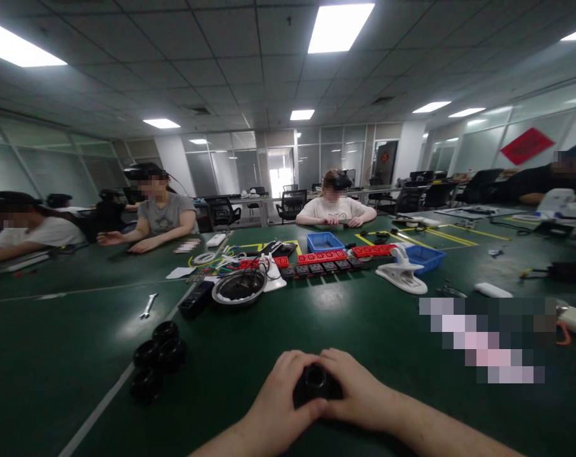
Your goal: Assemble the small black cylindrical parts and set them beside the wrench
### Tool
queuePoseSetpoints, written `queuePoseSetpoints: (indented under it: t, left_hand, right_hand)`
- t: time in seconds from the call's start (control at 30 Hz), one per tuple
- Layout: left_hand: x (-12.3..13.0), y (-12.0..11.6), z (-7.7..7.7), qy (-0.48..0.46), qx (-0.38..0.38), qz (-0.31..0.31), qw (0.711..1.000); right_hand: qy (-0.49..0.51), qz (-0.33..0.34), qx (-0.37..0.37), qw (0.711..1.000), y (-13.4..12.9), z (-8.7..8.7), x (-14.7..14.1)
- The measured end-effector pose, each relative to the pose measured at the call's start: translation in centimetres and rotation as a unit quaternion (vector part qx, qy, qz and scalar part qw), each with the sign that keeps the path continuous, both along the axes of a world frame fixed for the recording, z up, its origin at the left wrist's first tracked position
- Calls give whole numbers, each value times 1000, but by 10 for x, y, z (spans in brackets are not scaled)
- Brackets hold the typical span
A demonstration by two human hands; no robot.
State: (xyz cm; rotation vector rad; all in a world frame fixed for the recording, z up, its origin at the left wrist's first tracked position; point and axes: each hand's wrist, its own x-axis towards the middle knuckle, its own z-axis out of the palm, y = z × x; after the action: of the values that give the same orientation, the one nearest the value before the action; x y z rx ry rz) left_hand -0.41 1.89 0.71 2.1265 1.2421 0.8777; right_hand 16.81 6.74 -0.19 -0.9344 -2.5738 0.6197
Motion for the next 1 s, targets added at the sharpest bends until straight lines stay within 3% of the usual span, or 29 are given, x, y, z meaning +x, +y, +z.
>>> queuePoseSetpoints:
  t: [0.7,1.0]
  left_hand:
    - [-7,15,-13,-31,-8,-58,998]
    - [-12,16,-14,-37,-39,-62,997]
  right_hand:
    - [-8,-7,-38,999,5,0,-2]
    - [8,-37,-95,995,4,2,-3]
